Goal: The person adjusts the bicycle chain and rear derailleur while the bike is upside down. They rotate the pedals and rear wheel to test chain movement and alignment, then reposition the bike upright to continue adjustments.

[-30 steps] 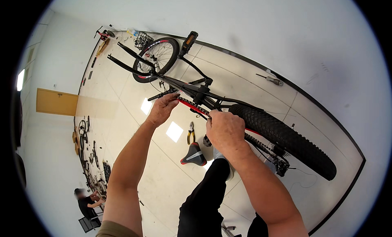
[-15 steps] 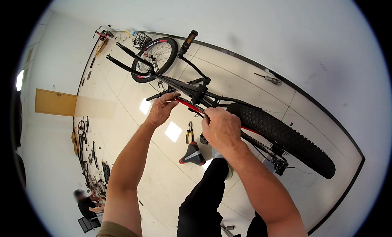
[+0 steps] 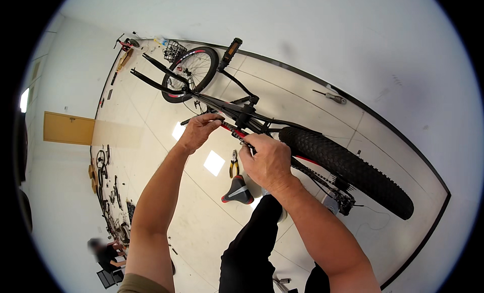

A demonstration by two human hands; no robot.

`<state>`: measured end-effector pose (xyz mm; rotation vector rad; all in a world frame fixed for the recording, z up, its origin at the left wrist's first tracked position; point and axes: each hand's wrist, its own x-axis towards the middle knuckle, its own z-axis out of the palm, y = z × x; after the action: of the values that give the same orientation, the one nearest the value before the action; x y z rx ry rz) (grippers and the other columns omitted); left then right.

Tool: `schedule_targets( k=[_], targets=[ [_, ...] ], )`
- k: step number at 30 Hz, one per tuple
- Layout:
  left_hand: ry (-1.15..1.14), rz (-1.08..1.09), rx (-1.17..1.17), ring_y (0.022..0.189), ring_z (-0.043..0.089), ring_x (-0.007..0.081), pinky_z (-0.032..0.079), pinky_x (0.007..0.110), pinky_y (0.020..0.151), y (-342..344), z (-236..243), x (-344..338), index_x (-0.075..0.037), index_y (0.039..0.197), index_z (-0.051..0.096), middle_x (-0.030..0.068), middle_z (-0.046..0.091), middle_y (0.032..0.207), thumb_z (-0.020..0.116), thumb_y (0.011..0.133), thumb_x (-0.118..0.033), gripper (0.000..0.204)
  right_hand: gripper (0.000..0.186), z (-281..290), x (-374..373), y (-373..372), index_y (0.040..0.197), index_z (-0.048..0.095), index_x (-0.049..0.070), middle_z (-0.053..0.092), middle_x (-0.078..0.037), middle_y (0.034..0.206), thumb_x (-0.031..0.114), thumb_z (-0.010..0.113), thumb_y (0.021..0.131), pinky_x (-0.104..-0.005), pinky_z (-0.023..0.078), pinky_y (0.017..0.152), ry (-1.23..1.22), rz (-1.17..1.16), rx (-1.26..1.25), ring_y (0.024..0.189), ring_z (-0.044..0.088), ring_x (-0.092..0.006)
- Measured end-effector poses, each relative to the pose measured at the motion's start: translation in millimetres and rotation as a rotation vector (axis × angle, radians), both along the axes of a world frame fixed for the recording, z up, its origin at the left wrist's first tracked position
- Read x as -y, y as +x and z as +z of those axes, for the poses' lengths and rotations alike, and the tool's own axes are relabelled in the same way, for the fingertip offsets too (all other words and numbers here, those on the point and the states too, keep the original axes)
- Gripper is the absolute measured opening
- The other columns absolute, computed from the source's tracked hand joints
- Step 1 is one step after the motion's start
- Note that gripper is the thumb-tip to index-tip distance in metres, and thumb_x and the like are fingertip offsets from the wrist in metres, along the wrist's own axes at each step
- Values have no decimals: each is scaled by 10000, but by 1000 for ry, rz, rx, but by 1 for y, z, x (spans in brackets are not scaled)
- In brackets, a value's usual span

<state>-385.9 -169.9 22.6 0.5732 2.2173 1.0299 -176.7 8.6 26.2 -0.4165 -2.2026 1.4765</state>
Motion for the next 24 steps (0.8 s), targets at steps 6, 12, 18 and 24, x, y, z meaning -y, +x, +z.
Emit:
schedule_targets(
  k=[6,12,18,24],
  targets=[
    [45,7,-19,1021,622,101,499,267,941,-3,-4,6,-30,1250,732,15,734,1084,686,1030,-216,292,156,-31,-1,7,1000,742,44,714,-177,912,165,687,918,-470,577,744,220,36,347,844,717,-380],
    [0,54,-24,1074,608,111,482,277,974,7,1,-2,-33,1312,704,25,726,1131,676,1037,-252,353,137,-53,1,7,1014,715,30,685,-200,956,129,662,937,-484,581,748,216,16,380,878,706,-404],
    [-37,94,47,1094,602,124,472,283,989,6,8,-1,-30,1295,716,40,728,1137,690,1023,-248,349,142,-62,3,6,1012,697,17,673,-200,952,117,675,915,-497,583,762,170,5,325,873,699,-413],
    [-84,154,67,1009,601,138,477,296,914,13,24,-13,-5,1254,728,47,729,1111,752,963,-280,401,156,-65,2,6,1013,689,-2,673,-218,992,115,681,911,-496,589,778,177,16,367,892,706,-413]
  ],
)
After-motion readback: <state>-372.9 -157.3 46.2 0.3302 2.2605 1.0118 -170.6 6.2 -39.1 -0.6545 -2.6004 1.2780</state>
